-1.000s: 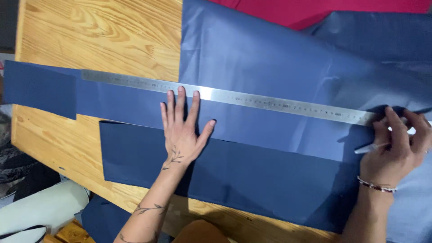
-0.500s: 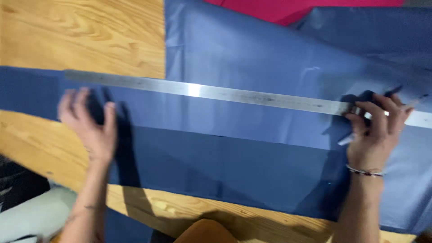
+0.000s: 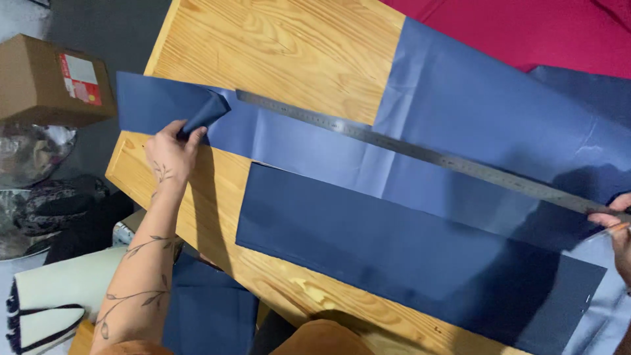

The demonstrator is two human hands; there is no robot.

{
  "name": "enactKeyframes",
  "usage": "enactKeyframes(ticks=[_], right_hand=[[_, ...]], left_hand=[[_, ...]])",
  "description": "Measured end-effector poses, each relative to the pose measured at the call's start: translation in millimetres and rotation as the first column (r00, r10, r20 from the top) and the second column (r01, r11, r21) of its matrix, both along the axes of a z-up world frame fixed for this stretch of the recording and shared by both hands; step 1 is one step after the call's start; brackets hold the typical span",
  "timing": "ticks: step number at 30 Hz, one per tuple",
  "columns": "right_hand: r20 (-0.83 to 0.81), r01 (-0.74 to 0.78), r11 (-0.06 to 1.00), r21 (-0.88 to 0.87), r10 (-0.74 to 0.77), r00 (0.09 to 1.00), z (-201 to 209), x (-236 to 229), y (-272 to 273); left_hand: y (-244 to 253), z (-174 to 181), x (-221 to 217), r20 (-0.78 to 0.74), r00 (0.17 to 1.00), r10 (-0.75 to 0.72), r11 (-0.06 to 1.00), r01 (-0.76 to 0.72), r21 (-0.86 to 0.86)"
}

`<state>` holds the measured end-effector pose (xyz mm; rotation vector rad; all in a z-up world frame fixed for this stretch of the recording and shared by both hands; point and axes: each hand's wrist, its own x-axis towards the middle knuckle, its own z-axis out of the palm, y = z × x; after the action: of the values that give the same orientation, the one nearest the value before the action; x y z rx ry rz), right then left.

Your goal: The person measures and marks a large piece of blue fabric on a wooden table using a metal ruler and a pencil. They then use scissors to cut the fabric along the marked lines, separating a rectangular section from the main piece.

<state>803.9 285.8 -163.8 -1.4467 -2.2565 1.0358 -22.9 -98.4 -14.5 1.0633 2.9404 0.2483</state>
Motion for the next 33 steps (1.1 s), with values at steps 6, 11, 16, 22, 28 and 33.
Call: enactKeyframes(ticks=[6, 11, 16, 22, 28, 33], right_hand=[[-0.137, -0.007, 0.97, -0.243, -0.027, 0.99, -63, 101, -4], [-0.033, -0.031, 0.96, -0.278, 0.023, 0.999, -26, 133, -58], [0.164, -0.055, 0.97, -0.237, 0.096, 0.982, 96, 26, -114], [0.313, -0.131, 0.982, -0.138, 0.169, 0.934, 227, -143, -160], [-0.049, 0.253, 0.967, -0.033, -0.254, 0.966, 231, -217, -172], [0.319, 0.176, 0.911, 0.373, -0.304, 0.898, 181, -182, -142]], left_hand=[[33, 69, -26, -0.175, 0.984, 0.032, 0.48, 0.138, 0.866], [74, 131, 19, -0.041, 0.998, -0.05, 0.29, 0.054, 0.956], [143, 161, 140, 0.133, 0.971, -0.2, 0.457, -0.027, 0.889], [164, 129, 308, 0.543, 0.621, -0.565, 0.677, -0.028, 0.736], [150, 50, 414, 0.341, 0.383, -0.858, 0.502, 0.492, 0.711], [153, 45, 373, 0.198, 0.193, -0.961, 0.264, 0.855, 0.446]])
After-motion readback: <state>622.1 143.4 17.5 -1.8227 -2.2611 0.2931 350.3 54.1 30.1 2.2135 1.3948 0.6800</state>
